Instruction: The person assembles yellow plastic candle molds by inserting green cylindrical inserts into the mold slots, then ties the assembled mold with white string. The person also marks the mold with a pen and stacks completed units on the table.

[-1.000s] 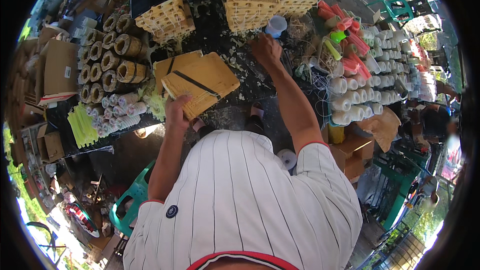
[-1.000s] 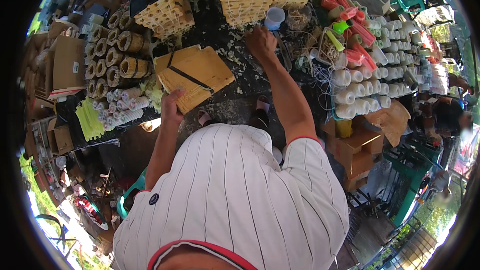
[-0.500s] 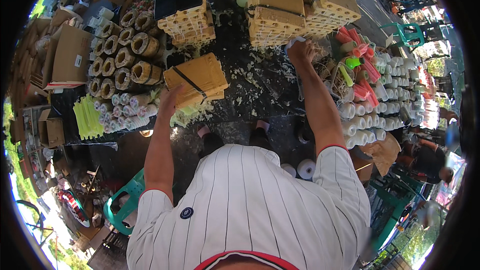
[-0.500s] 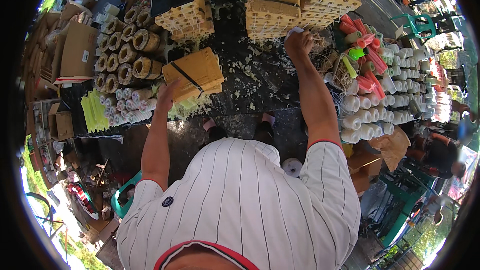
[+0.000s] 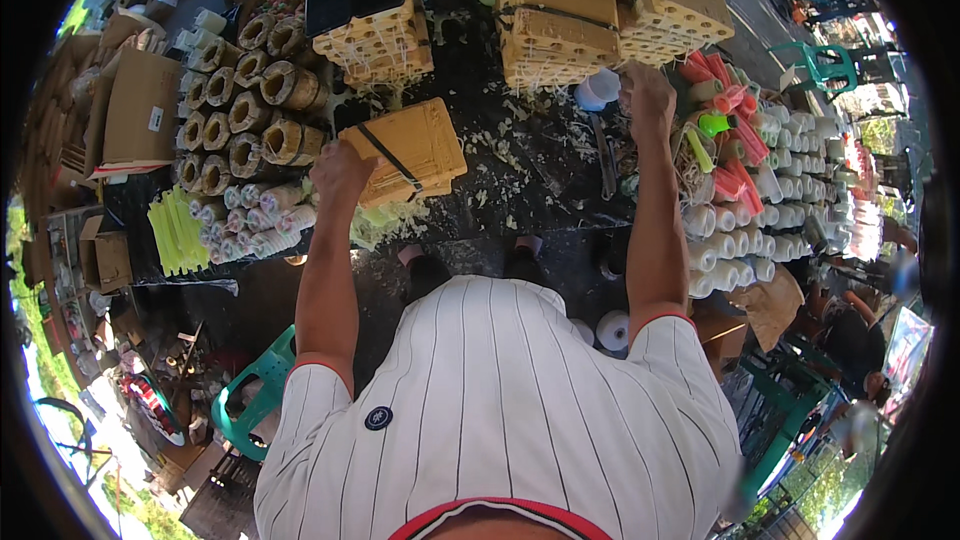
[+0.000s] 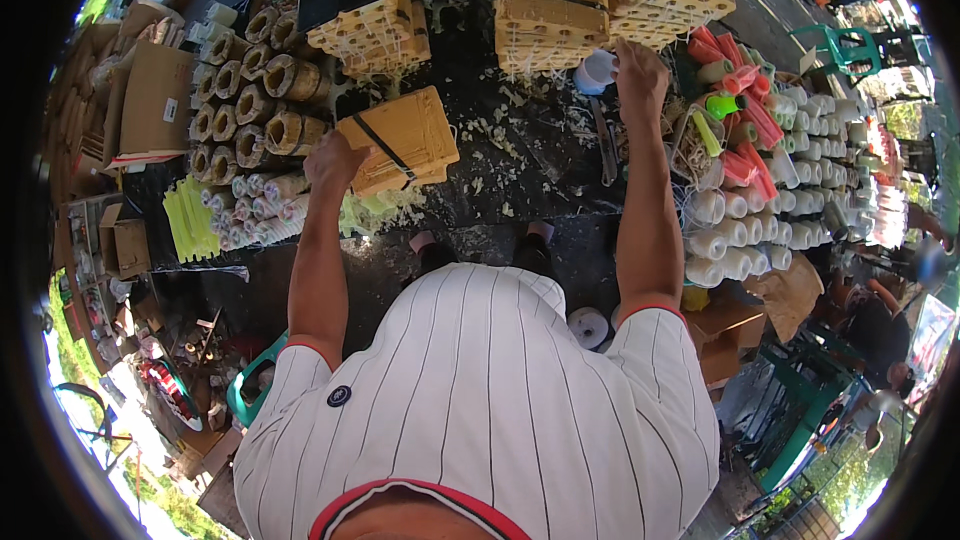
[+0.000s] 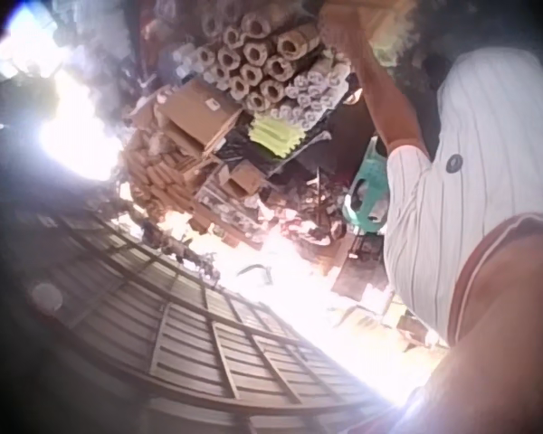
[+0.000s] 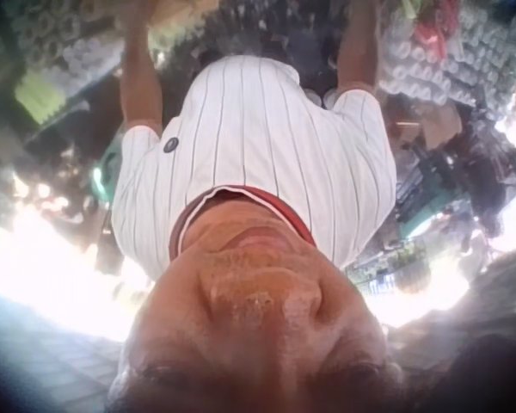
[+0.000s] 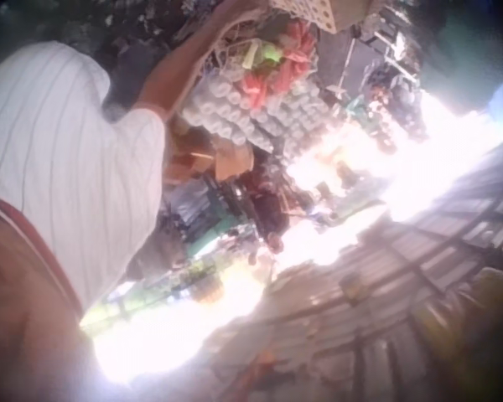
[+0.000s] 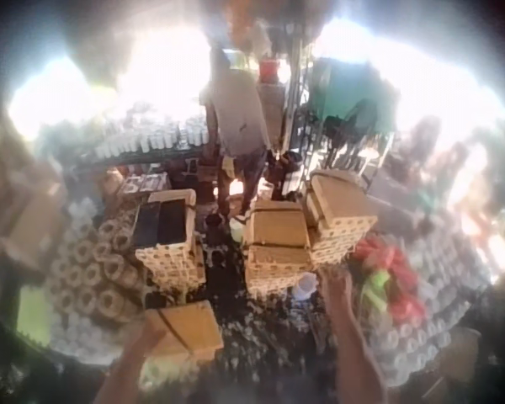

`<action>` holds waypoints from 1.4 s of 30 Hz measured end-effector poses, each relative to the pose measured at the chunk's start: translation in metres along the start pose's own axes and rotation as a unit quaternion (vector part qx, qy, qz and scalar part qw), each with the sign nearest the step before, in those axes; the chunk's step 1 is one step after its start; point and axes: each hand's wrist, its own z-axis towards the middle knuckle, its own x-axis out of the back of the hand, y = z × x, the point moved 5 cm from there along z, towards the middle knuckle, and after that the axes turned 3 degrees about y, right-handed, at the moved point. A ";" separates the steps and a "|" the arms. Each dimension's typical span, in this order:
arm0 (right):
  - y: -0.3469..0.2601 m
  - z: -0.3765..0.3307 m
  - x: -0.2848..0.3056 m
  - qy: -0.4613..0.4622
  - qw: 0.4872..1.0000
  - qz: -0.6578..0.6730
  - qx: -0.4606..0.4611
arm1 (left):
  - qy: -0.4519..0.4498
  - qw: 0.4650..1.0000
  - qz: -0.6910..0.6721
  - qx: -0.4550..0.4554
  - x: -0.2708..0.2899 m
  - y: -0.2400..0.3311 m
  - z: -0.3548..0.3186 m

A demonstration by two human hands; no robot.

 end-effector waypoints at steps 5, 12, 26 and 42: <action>-0.072 0.027 -0.049 -0.081 0.944 -0.316 0.053 | 0.052 0.923 -0.303 -0.232 0.103 0.198 -0.004; -0.068 0.024 -0.069 -0.106 0.975 -0.194 0.032 | -0.048 0.908 -0.351 -0.224 0.116 0.305 0.057; 0.027 -0.198 0.019 -0.312 0.947 0.075 0.009 | -0.155 0.600 -0.736 -0.273 0.025 0.165 -0.112; 0.006 0.021 -0.046 -0.312 0.568 -0.681 0.341 | -0.066 0.780 -0.569 -0.252 -0.030 0.101 -0.177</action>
